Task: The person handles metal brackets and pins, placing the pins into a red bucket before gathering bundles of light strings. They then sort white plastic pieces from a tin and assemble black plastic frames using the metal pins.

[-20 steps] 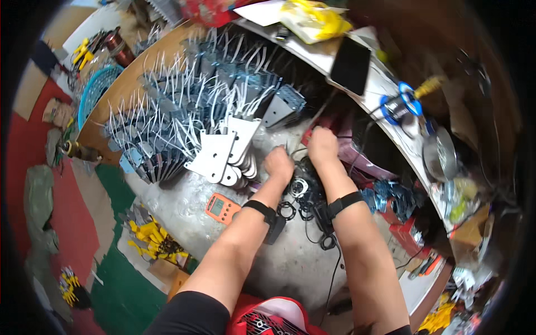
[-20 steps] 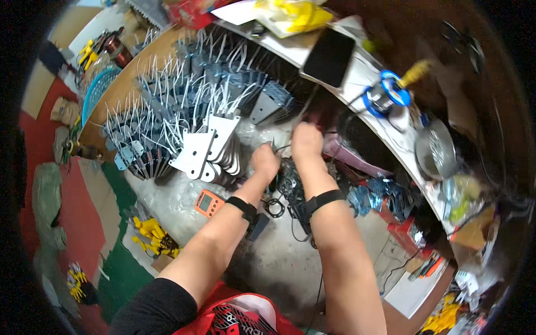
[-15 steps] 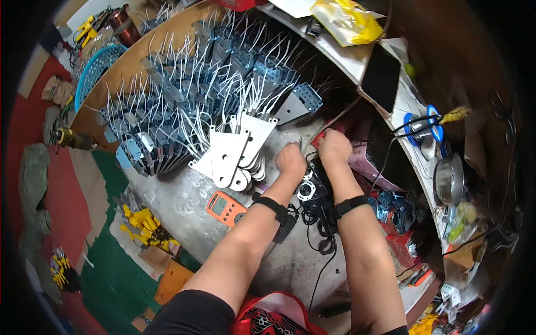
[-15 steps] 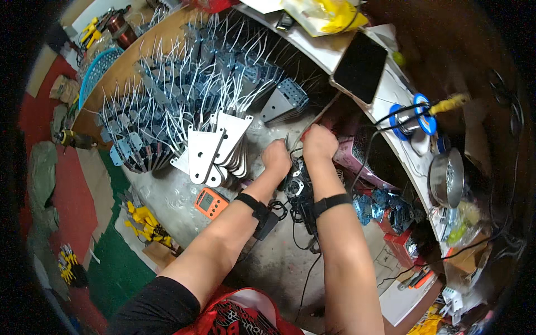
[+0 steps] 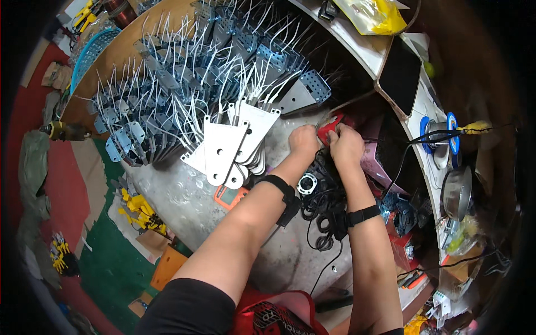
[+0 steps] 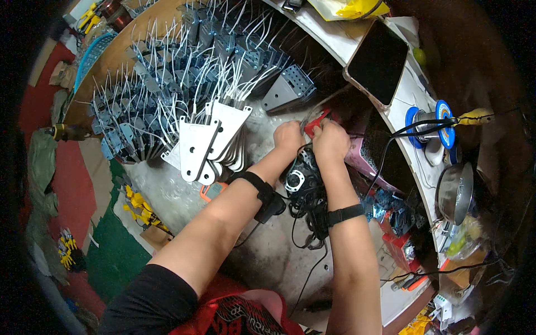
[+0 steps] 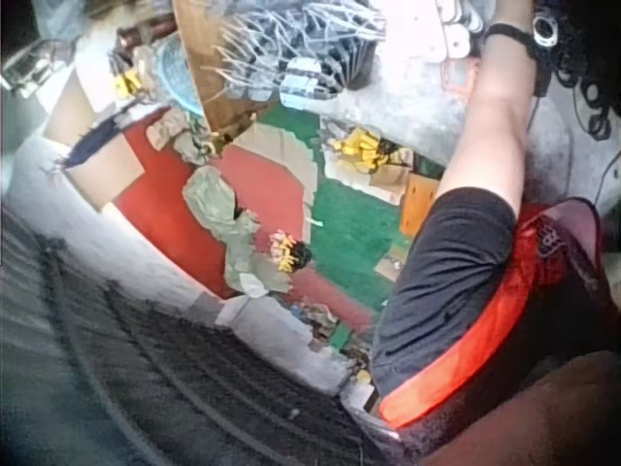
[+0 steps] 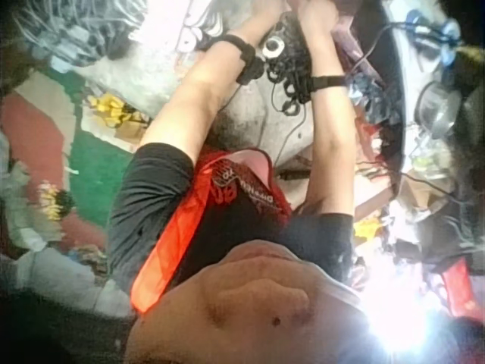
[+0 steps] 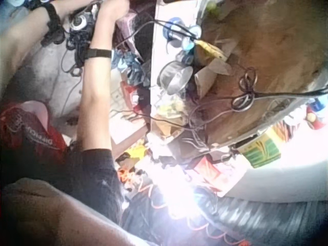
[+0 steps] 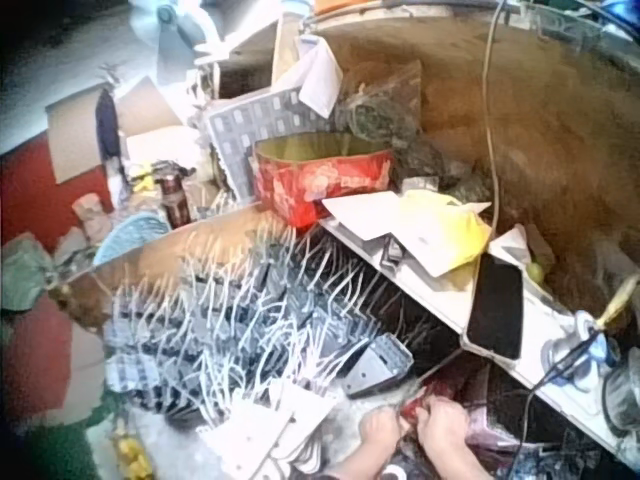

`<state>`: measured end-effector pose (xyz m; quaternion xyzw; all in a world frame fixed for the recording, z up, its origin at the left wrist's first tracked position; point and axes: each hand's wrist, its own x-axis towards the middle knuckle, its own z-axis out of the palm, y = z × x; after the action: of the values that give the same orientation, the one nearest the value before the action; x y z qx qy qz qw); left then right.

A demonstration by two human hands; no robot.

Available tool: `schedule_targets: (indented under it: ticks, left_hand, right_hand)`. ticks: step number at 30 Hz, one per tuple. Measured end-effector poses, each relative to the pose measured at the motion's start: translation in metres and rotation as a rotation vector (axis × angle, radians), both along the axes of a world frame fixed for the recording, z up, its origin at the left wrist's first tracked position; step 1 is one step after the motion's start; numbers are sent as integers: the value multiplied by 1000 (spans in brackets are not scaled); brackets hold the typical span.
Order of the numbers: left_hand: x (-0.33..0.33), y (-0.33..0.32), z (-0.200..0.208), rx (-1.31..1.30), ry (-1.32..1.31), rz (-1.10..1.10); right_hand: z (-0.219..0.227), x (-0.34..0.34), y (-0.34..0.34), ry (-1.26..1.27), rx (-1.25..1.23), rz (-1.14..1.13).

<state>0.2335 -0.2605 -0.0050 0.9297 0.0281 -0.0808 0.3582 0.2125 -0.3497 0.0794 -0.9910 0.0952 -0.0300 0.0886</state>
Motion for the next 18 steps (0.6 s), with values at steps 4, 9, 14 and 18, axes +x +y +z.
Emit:
schedule_targets:
  ticks: [4, 9, 14, 18]
  left_hand:
    - [2, 3, 2, 3, 34, -66]
    - [-3, 20, 13, 71, 80, -126]
    - [-12, 36, 55, 75, 40, -96]
    - [-10, 37, 56, 290, 165, -213]
  right_hand:
    - [-9, 2, 1, -10, -7, 21]
    - [-8, 1, 8, -17, -14, 16]
    - [27, -24, 19, 35, 123, -106]
    - [61, -104, 30, -349, 355, 88]
